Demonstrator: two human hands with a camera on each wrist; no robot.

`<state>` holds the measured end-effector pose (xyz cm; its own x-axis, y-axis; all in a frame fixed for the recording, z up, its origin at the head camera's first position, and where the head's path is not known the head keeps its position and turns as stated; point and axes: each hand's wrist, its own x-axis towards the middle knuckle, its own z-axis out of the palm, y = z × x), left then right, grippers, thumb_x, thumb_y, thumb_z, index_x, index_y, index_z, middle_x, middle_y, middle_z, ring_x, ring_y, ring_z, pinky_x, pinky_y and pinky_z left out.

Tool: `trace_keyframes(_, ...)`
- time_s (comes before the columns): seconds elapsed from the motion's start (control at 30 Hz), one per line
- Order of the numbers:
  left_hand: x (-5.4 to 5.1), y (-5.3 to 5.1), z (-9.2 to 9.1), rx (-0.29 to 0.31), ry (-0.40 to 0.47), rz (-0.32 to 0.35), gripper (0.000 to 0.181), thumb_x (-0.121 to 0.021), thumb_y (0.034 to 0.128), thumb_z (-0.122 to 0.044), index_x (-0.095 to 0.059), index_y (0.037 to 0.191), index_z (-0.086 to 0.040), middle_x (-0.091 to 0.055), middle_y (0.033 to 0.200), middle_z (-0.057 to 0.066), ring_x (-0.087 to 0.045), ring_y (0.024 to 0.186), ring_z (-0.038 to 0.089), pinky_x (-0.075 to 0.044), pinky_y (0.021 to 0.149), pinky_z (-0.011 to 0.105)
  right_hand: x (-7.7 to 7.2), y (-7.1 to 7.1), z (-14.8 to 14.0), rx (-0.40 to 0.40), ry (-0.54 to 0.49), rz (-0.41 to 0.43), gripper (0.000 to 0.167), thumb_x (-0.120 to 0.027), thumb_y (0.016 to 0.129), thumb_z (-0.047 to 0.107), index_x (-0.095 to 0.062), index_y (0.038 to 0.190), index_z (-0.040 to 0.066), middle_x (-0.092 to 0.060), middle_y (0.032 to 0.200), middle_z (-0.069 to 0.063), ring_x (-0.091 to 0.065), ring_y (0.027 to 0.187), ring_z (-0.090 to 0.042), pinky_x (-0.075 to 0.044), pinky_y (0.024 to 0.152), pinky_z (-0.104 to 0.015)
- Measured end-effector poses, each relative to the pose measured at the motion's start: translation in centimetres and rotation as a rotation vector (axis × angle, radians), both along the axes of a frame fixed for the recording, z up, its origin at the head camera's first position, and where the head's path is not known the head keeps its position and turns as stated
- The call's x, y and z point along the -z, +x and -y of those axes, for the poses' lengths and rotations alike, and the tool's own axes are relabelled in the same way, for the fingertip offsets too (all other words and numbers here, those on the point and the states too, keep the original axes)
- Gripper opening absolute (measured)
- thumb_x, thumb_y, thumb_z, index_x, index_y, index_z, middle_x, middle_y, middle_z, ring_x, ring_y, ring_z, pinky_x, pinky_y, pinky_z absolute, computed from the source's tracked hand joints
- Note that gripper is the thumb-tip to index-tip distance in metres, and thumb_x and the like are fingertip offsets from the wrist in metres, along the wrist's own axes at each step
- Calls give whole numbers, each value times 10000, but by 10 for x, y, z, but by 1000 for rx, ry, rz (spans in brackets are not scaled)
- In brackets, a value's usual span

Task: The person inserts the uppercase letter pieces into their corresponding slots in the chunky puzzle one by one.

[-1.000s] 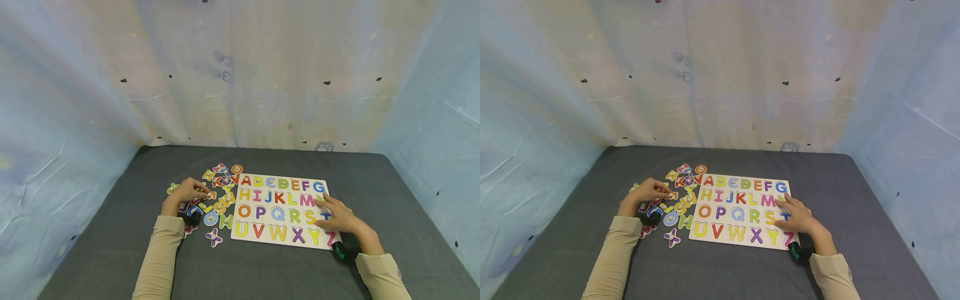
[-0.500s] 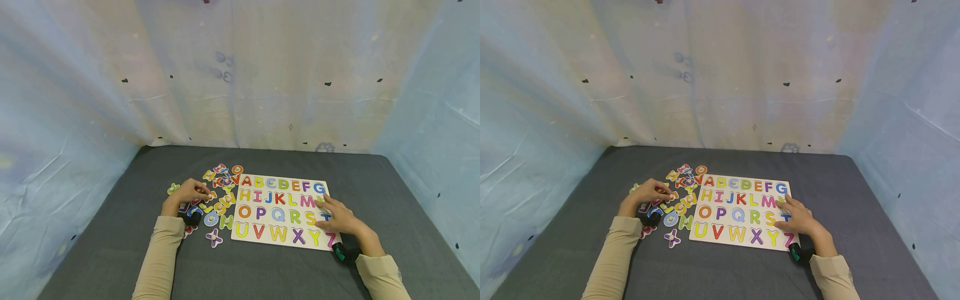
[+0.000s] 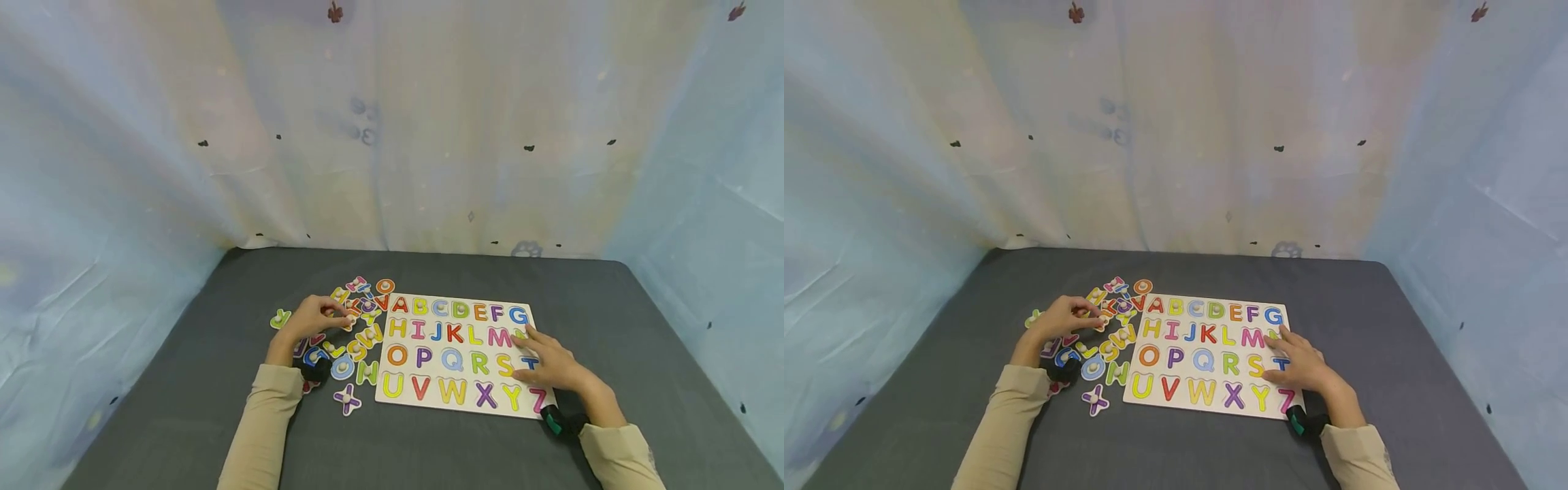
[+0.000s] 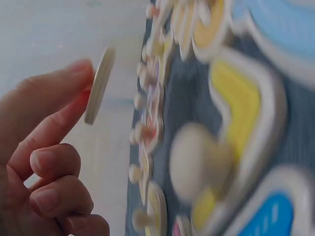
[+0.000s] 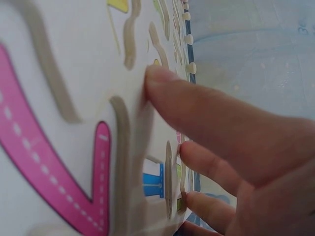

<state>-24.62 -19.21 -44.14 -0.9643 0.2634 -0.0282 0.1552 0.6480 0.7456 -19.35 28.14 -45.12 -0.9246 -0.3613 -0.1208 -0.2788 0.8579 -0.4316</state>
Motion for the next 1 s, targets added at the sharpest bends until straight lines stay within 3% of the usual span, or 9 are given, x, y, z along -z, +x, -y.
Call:
trace_keyframes(0.17,1,1,-15,33,32,-41,179,-742,843,-227,-749,929,-70,-392,591,-24,-344,532,104,-343,593,237,2,2,0,-2,-5,14,763,-775,770,374,-488,1396,48,-258,1514,-337,-248,1334,-593,-244,952,-795)
trace_keyframes(0.37,-3,-5,-38,28,108,-35,199,-751,835,-236,-751,939,-67,-429,601,-34,-372,549,103,-337,578,225,1,2,1,-3,5,3,755,-779,769,366,-494,1392,49,-266,1510,-342,-262,1333,-597,-263,945,-789)
trace_keyframes(0.6,-9,-12,-69,48,186,-93,185,-749,839,-209,-750,919,-41,-398,604,-23,-344,555,114,-318,585,227,-1,1,-1,5,0,12,767,-775,770,383,-487,1402,57,-262,1518,-332,-252,1339,-591,-240,954,-796)
trace_keyframes(1.0,-10,-16,-122,62,269,-57,201,-735,854,-216,-743,937,-33,-348,615,-30,-310,559,111,-291,580,215,2,0,-2,4,-23,0,755,-782,766,366,-498,1392,51,-273,1512,-333,-251,1338,-585,-206,946,-819)
